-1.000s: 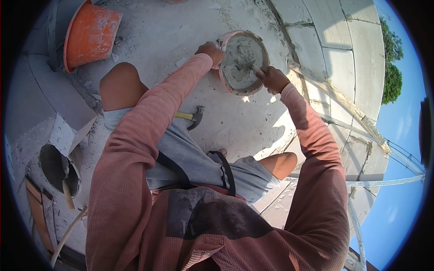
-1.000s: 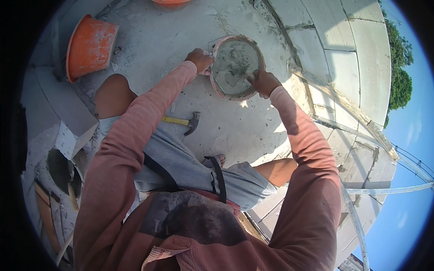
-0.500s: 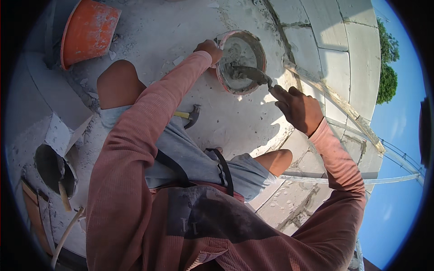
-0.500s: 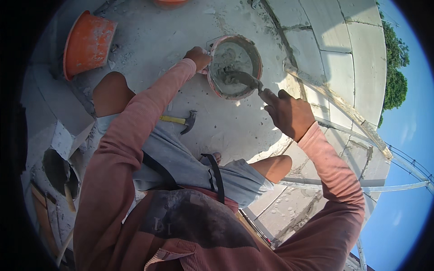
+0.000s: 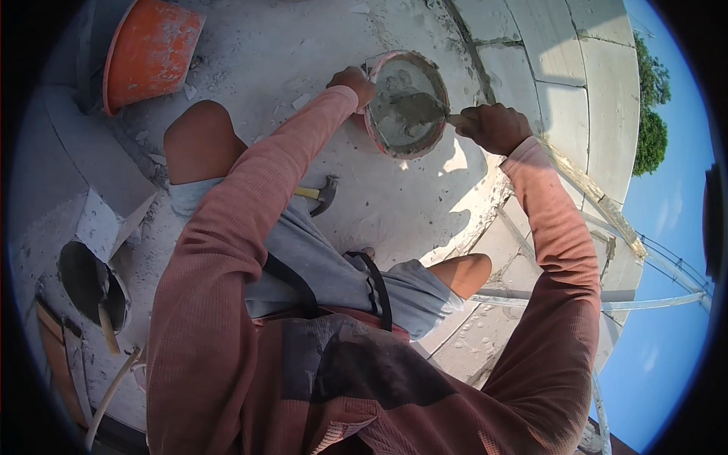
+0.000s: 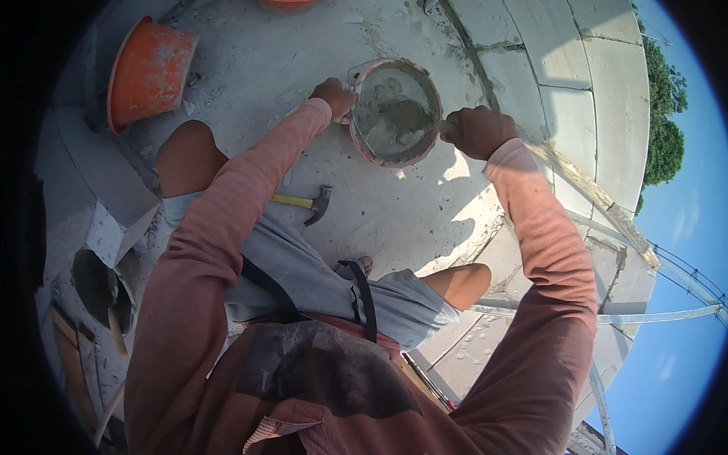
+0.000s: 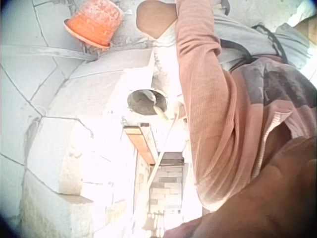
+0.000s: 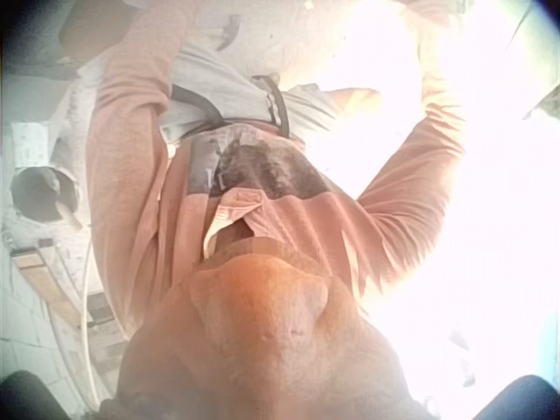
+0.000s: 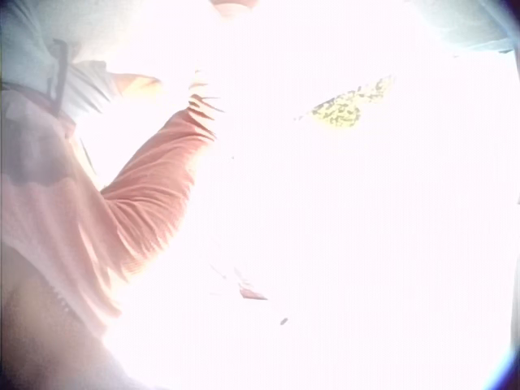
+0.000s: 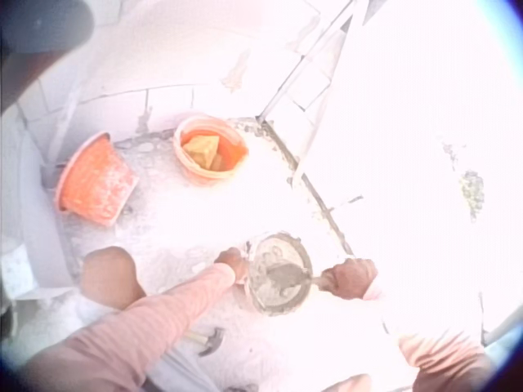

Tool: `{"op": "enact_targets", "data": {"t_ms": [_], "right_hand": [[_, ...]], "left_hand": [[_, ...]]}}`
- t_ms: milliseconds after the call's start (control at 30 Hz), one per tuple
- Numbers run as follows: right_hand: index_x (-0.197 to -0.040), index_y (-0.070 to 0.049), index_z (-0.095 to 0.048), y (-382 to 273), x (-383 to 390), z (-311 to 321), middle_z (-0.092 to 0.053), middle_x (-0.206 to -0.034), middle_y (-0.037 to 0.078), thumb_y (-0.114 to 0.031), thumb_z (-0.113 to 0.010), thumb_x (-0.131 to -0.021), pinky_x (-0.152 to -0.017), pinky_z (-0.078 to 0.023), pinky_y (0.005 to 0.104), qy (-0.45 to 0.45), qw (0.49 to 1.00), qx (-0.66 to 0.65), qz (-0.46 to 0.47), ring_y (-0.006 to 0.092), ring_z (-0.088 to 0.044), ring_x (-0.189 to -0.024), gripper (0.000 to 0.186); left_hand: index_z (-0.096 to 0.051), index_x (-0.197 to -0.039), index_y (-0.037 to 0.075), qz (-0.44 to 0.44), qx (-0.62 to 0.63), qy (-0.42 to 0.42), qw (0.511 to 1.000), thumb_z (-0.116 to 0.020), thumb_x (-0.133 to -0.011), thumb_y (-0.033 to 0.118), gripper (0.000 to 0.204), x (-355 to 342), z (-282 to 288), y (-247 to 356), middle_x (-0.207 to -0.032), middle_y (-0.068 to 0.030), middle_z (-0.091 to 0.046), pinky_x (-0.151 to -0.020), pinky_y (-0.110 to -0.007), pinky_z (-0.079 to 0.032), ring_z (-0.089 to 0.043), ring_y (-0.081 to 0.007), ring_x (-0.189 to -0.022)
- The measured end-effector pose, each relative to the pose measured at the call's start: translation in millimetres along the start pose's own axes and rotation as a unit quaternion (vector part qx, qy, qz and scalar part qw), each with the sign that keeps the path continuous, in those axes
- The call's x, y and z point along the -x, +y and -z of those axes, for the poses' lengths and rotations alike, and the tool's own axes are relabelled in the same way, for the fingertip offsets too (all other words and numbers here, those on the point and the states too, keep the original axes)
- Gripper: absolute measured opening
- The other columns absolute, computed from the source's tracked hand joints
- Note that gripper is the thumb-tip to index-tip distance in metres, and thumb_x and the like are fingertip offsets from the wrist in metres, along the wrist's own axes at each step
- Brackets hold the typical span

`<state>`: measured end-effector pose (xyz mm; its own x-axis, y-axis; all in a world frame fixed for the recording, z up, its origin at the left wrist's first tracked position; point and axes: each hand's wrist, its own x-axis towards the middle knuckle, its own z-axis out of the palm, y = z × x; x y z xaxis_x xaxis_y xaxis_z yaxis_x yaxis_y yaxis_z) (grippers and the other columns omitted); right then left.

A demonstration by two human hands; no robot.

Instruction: The person scoops mortar from a bucket with a trowel, spreads the mortar onto the top surface of a white cinder block wall, then lifts and places a curved white block onto the mortar and taps it into place using a hammer.

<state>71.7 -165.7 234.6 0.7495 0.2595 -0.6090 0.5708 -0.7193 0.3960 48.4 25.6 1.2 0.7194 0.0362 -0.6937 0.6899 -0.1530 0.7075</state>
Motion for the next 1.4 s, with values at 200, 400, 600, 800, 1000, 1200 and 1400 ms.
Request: {"op": "enact_targets", "data": {"t_ms": [200, 400, 600, 800, 1000, 1200, 1400], "right_hand": [[-0.106, -0.024, -0.074, 20, 22, 52, -0.074, -0.100, 0.009, -0.048, -0.069, -0.085, -0.083, -0.056, 0.0465, 0.036, 0.998, 0.002, -0.042, 0.0335, -0.071, -0.094, 0.032], [-0.102, -0.018, -0.072, 8, -57, 19, -0.073, -0.102, 0.011, -0.038, -0.065, -0.089, -0.078, -0.058, 0.0466, 0.099, 0.990, 0.103, -0.016, 0.0324, -0.073, -0.089, 0.025], [-0.096, -0.011, -0.071, -49, -73, -31, -0.072, -0.098, 0.011, -0.015, -0.061, -0.088, -0.069, -0.059, 0.0393, 0.182, 0.956, 0.170, 0.154, 0.0291, -0.073, -0.087, 0.013], [-0.114, -0.007, -0.064, -39, -15, -58, -0.068, -0.098, 0.010, -0.010, -0.057, -0.089, -0.066, -0.059, 0.0380, 0.176, 0.951, 0.158, 0.198, 0.0291, -0.073, -0.083, 0.027], [-0.131, -0.010, -0.054, 2, 45, -58, -0.063, -0.097, 0.014, -0.013, -0.056, -0.092, -0.061, -0.056, 0.0424, 0.164, 0.961, 0.113, 0.191, 0.0308, -0.069, -0.076, 0.039], [-0.127, -0.014, -0.060, -3, 93, -34, -0.065, -0.089, 0.013, -0.027, -0.064, -0.091, -0.062, -0.053, 0.0458, 0.141, 0.978, 0.007, 0.155, 0.0332, -0.068, -0.070, 0.039], [-0.116, -0.016, -0.065, -17, 30, -71, -0.067, -0.089, 0.013, -0.035, -0.060, -0.094, -0.067, -0.056, 0.0469, 0.092, 0.992, 0.016, 0.087, 0.0338, -0.071, -0.075, 0.030]], "left_hand": [[-0.065, -0.120, 0.001, -0.010, -0.014, 0.027, 0.999, -0.063, -0.085, 0.021, 0.041, -7, 2, -10, -0.121, -0.0206, -0.068, -0.097, -0.039, -0.054, -0.068, -0.0334, -0.111], [-0.066, -0.120, 0.000, -0.006, 0.010, -0.004, 1.000, -0.064, -0.084, 0.022, 0.042, -15, 1, -13, -0.124, -0.0215, -0.067, -0.098, -0.040, -0.053, -0.066, -0.0339, -0.114], [-0.063, -0.123, -0.002, -0.009, 0.029, -0.033, 0.999, -0.064, -0.085, 0.018, 0.043, -8, 4, 0, -0.123, -0.0214, -0.067, -0.087, -0.038, -0.059, -0.068, -0.0321, -0.110], [-0.061, -0.123, -0.004, 0.020, 0.144, -0.056, 0.988, -0.065, -0.087, 0.011, 0.039, -6, 8, -6, -0.121, -0.0190, -0.067, -0.072, -0.033, -0.065, -0.072, -0.0314, -0.097], [-0.061, -0.119, -0.005, 0.008, 0.111, -0.052, 0.992, -0.063, -0.089, 0.010, 0.034, 0, 3, 0, -0.115, -0.0190, -0.067, -0.075, -0.037, -0.065, -0.072, -0.0304, -0.094], [-0.062, -0.117, -0.006, -0.011, 0.068, -0.029, 0.997, -0.063, -0.091, 0.010, 0.031, -37, -2, -25, -0.112, -0.0194, -0.066, -0.080, -0.041, -0.064, -0.071, -0.0307, -0.097], [-0.063, -0.118, -0.005, -0.028, 0.027, 0.000, 0.999, -0.064, -0.089, 0.010, 0.032, -31, -17, -16, -0.112, -0.0193, -0.066, -0.082, -0.042, -0.064, -0.070, -0.0312, -0.098]]}}
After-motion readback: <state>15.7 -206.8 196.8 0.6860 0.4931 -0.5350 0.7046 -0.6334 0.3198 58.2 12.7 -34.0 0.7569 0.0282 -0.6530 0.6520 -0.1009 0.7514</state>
